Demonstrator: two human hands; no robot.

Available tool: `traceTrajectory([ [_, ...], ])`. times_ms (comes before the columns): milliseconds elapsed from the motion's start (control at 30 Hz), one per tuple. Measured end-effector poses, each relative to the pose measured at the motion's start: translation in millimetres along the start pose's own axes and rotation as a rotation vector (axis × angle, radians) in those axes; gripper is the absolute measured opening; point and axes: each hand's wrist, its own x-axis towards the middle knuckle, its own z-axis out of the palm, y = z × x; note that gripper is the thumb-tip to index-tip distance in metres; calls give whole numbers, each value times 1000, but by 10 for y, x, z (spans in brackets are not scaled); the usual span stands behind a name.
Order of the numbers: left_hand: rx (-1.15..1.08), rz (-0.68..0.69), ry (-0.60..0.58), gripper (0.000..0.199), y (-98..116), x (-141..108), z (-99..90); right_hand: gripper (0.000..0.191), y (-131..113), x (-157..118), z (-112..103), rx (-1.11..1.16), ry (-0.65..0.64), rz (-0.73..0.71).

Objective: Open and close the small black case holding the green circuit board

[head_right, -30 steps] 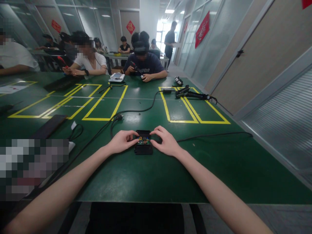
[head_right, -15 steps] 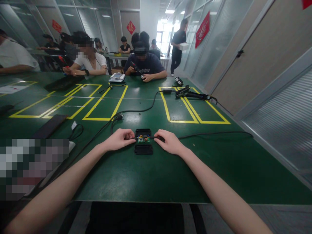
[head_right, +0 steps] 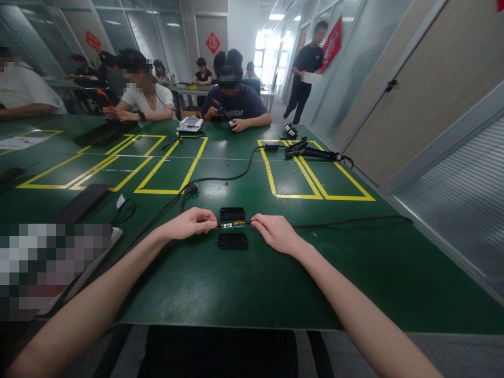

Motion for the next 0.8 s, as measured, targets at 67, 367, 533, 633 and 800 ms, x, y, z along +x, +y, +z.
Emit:
traceTrajectory([
  [67, -52, -13, -59, 32, -11, -5, -8, 38, -38, -19, -30, 15, -21, -19],
  [367, -80, -20, -94, 30, -38, -12, -11, 35, -80, -28, -38, 53, -86, -34],
  [533, -77, -7, 84, 25, -106, 34, 44, 34, -41, 3, 20, 72, -57, -2],
  [633, -10, 25, 137, 20, -128, 51, 72, 35, -27, 22, 52, 72, -55, -5],
  [800, 105, 52, 151, 15, -108, 37, 84, 35, -45, 32, 43, 73, -42, -35],
])
